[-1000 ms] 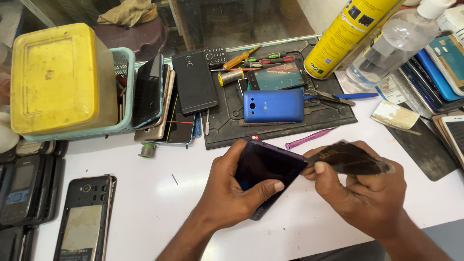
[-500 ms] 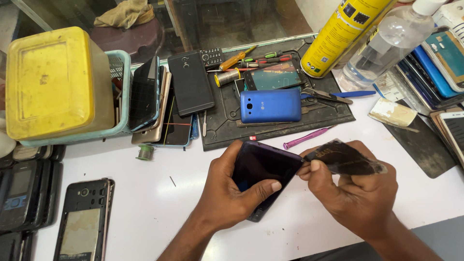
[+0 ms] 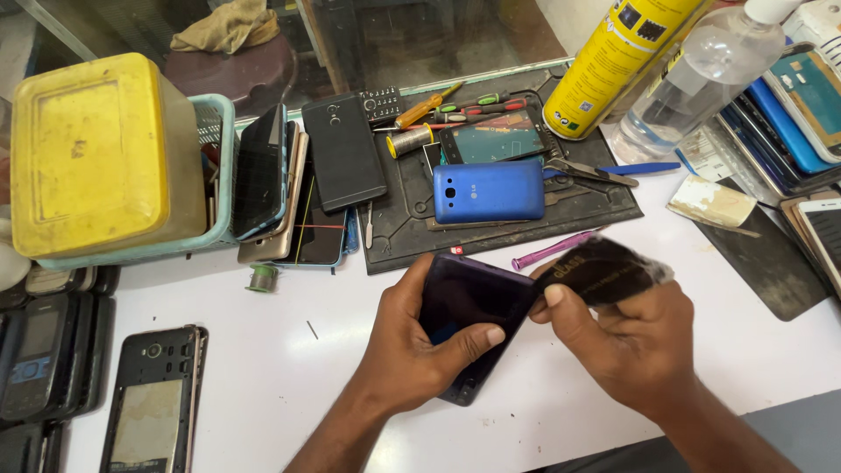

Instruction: The person works on a disassembled smartphone with a screwdriver, then picks up a Realme phone and repeatedly rubs its back cover with an abrasive sanding block, working around the edges and camera area, and wipes the cover with a small cloth.

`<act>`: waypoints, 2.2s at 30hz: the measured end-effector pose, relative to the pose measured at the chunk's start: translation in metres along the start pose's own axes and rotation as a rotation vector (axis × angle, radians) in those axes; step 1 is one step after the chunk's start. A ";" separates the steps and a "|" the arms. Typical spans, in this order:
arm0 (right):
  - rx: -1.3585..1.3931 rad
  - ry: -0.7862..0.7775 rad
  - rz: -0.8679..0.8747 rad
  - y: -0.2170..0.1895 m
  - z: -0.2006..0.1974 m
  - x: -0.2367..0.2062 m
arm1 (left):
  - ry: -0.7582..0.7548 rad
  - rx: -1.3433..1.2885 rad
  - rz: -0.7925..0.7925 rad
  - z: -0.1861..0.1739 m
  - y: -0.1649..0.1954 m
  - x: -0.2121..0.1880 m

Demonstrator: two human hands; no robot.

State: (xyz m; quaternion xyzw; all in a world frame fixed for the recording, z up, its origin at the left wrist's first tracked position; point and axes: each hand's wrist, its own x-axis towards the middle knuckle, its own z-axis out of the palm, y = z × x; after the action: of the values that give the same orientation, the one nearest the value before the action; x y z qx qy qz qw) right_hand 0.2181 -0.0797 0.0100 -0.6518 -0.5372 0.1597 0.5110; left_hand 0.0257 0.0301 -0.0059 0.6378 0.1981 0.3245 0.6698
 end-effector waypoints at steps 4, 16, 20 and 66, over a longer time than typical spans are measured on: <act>0.244 -0.072 0.133 0.009 0.002 0.003 | 0.034 -0.072 -0.057 0.001 -0.004 0.001; 0.421 0.104 0.092 0.006 0.034 -0.006 | 0.102 -0.179 -0.101 0.002 -0.019 0.004; 0.440 0.144 0.041 0.002 0.037 -0.004 | 0.111 -0.189 -0.100 0.005 -0.019 0.004; 0.581 -0.056 0.311 0.036 0.027 0.008 | 0.150 -0.166 -0.299 0.009 -0.020 0.010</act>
State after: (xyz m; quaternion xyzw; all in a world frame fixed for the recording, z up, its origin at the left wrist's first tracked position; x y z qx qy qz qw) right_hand 0.2202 -0.0560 -0.0288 -0.5484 -0.3770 0.4002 0.6301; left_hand 0.0424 0.0304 -0.0233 0.5176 0.3126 0.2834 0.7443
